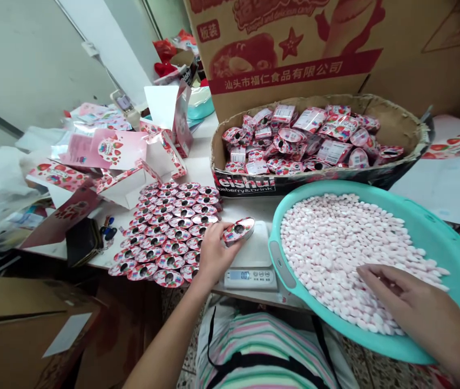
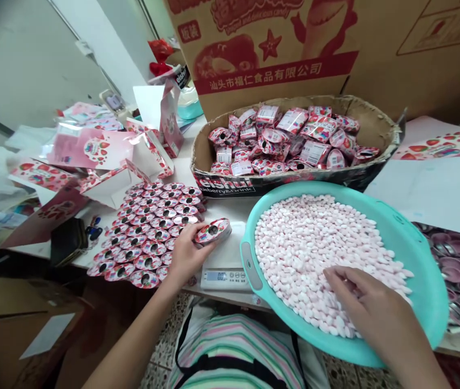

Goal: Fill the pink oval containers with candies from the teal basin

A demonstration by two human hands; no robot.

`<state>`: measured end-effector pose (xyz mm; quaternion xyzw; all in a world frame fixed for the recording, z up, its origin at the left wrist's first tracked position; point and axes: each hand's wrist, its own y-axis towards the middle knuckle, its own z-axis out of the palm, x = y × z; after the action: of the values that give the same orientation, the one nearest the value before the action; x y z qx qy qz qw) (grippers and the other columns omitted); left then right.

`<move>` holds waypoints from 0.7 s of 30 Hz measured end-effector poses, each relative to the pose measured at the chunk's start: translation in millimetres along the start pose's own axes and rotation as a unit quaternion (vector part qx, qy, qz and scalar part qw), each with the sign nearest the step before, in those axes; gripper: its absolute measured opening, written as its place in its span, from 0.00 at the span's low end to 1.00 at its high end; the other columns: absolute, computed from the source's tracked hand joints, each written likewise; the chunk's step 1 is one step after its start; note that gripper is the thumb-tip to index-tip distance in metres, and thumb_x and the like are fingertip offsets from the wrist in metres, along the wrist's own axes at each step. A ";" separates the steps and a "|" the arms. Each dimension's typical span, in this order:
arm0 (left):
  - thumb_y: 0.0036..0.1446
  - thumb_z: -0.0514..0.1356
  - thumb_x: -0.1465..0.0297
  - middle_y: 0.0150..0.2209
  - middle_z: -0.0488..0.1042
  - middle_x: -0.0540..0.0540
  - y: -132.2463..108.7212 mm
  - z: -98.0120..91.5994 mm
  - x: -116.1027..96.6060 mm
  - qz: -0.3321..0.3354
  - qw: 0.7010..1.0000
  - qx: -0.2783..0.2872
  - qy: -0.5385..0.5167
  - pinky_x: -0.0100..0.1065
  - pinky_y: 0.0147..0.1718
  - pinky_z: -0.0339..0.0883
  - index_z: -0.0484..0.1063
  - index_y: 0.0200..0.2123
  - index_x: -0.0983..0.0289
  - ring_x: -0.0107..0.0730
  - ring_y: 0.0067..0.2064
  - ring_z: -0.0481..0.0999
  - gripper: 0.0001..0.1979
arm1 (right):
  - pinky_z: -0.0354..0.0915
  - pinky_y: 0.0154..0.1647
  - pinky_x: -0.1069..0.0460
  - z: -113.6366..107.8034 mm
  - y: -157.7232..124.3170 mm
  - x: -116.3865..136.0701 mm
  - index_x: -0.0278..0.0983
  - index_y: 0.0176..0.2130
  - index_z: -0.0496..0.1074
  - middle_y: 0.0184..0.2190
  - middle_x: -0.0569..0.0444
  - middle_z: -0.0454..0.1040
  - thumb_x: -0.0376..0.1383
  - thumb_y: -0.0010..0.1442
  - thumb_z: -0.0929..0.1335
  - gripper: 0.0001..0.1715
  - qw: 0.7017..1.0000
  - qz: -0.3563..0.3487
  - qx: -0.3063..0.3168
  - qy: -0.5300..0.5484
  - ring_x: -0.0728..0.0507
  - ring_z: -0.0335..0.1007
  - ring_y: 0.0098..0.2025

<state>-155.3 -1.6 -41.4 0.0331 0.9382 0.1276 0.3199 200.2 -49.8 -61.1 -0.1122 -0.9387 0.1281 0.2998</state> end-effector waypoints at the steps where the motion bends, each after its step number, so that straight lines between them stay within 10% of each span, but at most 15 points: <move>1: 0.49 0.66 0.66 0.41 0.76 0.54 -0.1 2.4 1.8 0.010 1.000 0.003 0.015 0.47 0.55 0.59 0.71 0.40 0.61 0.40 0.46 0.74 0.15 | 0.67 0.36 0.49 0.6 0.4 -1.8 0.48 0.37 0.76 0.42 0.58 0.78 0.58 0.51 0.63 0.24 1.000 0.008 0.001 0.001 0.38 0.74 0.40; 21: 0.47 0.67 0.56 0.49 0.74 0.56 -7.1 2.5 0.0 0.022 0.994 0.031 0.099 0.55 0.63 0.37 0.67 0.48 0.58 0.45 0.57 0.66 0.26 | 0.65 0.35 0.47 -1.0 -2.6 5.1 0.50 0.36 0.75 0.45 0.60 0.76 0.64 0.47 0.60 0.29 0.997 0.073 -0.003 -0.018 0.35 0.70 0.49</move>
<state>-153.6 -7.9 -45.1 0.0508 0.9678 0.1084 0.2215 196.3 -50.7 -56.8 -0.1787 -0.9337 0.1484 0.2726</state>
